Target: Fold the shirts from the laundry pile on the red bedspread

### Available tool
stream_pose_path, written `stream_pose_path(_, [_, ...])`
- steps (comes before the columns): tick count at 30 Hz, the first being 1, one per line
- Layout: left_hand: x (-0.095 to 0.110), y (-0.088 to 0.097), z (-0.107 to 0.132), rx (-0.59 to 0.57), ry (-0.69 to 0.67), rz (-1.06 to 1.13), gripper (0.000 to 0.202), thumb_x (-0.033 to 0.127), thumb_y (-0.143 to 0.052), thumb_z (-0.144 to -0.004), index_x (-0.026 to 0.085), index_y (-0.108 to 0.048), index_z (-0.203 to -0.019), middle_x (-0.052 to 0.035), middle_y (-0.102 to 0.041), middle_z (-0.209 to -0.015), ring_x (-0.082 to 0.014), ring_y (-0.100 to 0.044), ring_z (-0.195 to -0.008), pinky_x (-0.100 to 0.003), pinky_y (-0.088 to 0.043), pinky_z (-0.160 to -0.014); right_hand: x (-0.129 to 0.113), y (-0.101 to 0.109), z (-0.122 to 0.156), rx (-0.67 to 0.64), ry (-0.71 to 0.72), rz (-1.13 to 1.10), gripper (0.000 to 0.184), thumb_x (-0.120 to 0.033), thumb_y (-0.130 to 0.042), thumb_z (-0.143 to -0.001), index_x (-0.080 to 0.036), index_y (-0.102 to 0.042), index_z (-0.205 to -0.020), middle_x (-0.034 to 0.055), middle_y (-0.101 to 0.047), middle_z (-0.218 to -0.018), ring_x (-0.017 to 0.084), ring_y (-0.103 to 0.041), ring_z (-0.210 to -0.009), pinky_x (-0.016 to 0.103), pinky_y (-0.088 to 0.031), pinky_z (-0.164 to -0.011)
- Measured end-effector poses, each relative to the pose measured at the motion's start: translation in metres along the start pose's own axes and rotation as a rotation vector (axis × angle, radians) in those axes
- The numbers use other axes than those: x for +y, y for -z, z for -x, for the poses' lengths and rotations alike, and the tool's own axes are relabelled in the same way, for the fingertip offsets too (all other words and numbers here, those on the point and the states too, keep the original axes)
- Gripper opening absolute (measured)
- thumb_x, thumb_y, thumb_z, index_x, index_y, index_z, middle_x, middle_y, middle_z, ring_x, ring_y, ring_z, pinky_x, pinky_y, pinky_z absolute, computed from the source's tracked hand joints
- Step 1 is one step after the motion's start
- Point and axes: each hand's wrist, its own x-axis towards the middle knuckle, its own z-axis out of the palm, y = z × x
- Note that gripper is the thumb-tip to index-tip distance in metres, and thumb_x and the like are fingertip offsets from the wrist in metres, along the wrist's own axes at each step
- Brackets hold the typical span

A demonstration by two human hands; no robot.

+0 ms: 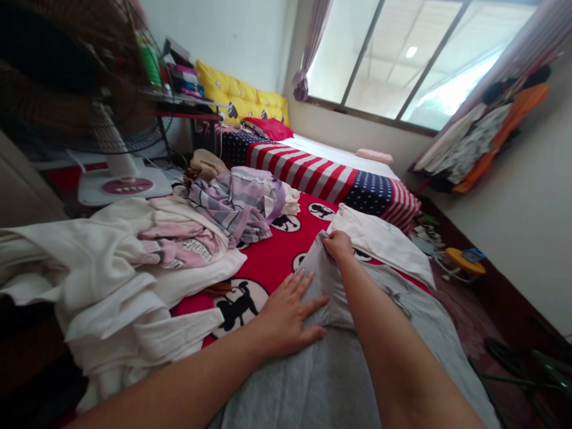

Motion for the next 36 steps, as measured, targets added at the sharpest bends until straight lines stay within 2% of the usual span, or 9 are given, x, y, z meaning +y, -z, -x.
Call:
stream_pose_path(6, [0.001, 0.001, -0.001, -0.008, 0.009, -0.036, 0.062, 0.064, -0.043, -0.084, 0.03, -0.047, -0.137, -0.0102, -0.017, -0.156, -0.0302, -0.009, -0.144, -0.049, -0.012, -0.115, 0.004, -0.005, -0.005, 0.066, -0.059, -0.037, 0.014, -0.024, -0.059, -0.075, -0.015, -0.064, -0.066, 0.0066, -0.065, -0.056, 0.017, -0.062, -0.059, 0.024, -0.043, -0.054])
stream_pose_path(9, [0.001, 0.001, -0.002, -0.028, 0.006, -0.069, 0.062, 0.064, -0.042, -0.085, 0.031, -0.047, -0.137, -0.0099, -0.019, -0.156, -0.03, -0.01, -0.144, -0.049, -0.013, -0.115, -0.001, -0.001, 0.004, 0.024, -0.045, -0.114, 0.013, -0.024, -0.061, -0.076, -0.012, -0.064, -0.08, 0.0066, -0.066, -0.06, 0.017, -0.062, -0.058, 0.024, -0.046, -0.054])
stream_pose_path(12, [-0.001, 0.001, -0.003, -0.044, 0.003, -0.104, 0.062, 0.066, -0.038, -0.086, 0.033, -0.045, -0.138, -0.0081, -0.021, -0.156, -0.0297, -0.012, -0.144, -0.049, -0.014, -0.114, -0.005, 0.014, 0.023, -0.018, 0.008, -0.219, 0.035, -0.025, -0.064, -0.076, -0.01, -0.058, -0.107, 0.0077, -0.071, -0.077, 0.014, -0.064, -0.061, 0.024, -0.049, -0.056])
stream_pose_path(14, [-0.001, 0.001, -0.004, -0.053, 0.001, -0.124, 0.063, 0.067, -0.037, -0.086, 0.033, -0.044, -0.138, -0.0075, -0.022, -0.155, -0.0298, -0.012, -0.143, -0.05, -0.015, -0.114, -0.004, 0.029, 0.049, -0.001, 0.057, -0.263, 0.043, -0.026, -0.065, -0.075, -0.013, -0.054, -0.115, 0.0086, -0.07, -0.095, 0.014, -0.065, -0.069, 0.025, -0.051, -0.062])
stream_pose_path(18, [-0.003, 0.002, -0.005, -0.078, -0.014, -0.153, 0.062, 0.065, -0.034, -0.088, 0.031, -0.044, -0.139, -0.0096, -0.024, -0.155, -0.0303, -0.015, -0.143, -0.049, -0.015, -0.114, 0.006, 0.058, 0.135, 0.083, 0.341, -0.241, 0.02, -0.021, -0.062, -0.076, -0.016, -0.064, -0.096, 0.0064, -0.067, -0.097, 0.015, -0.062, -0.075, 0.028, -0.049, -0.07])
stream_pose_path(26, [-0.007, 0.0, -0.006, -0.001, -0.032, -0.17, 0.057, 0.052, -0.042, -0.091, 0.016, -0.05, -0.133, -0.0177, -0.036, -0.147, -0.0296, -0.027, -0.139, -0.045, -0.023, -0.113, -0.001, 0.071, 0.318, -0.33, 0.639, -0.394, 0.015, -0.032, -0.058, -0.087, -0.019, -0.065, -0.093, 0.004, -0.063, -0.089, 0.015, -0.059, -0.083, 0.028, -0.045, -0.077])
stream_pose_path(31, [-0.008, 0.009, -0.007, -0.021, -0.024, -0.068, 0.042, 0.035, -0.059, -0.085, 0.016, -0.06, -0.123, -0.0161, -0.042, -0.143, -0.0281, -0.035, -0.135, -0.041, -0.028, -0.111, -0.025, 0.059, 0.369, -0.459, 0.762, -0.248, 0.034, -0.038, -0.074, -0.073, -0.022, -0.063, -0.102, 0.0041, -0.063, -0.097, 0.019, -0.057, -0.089, 0.032, -0.041, -0.081])
stream_pose_path(34, [-0.001, 0.036, 0.006, -0.073, -0.012, 0.056, 0.036, 0.025, -0.064, -0.08, 0.015, -0.066, -0.115, -0.0147, -0.052, -0.134, -0.0251, -0.047, -0.126, -0.033, -0.037, -0.104, -0.031, 0.051, 0.378, -0.462, 0.797, -0.136, 0.009, -0.02, -0.07, -0.075, -0.019, -0.062, -0.079, 0.0016, -0.063, -0.087, 0.016, -0.055, -0.08, 0.03, -0.038, -0.078])
stream_pose_path(36, [0.007, 0.062, 0.026, -0.136, -0.021, 0.144, 0.029, 0.026, -0.061, -0.082, 0.015, -0.069, -0.107, -0.0108, -0.064, -0.114, -0.0204, -0.059, -0.105, -0.027, -0.046, -0.09, -0.03, 0.048, 0.379, -0.448, 0.796, -0.139, 0.012, -0.009, -0.063, -0.075, -0.018, -0.057, -0.07, 0.0002, -0.062, -0.084, 0.013, -0.053, -0.077, 0.027, -0.037, -0.075])
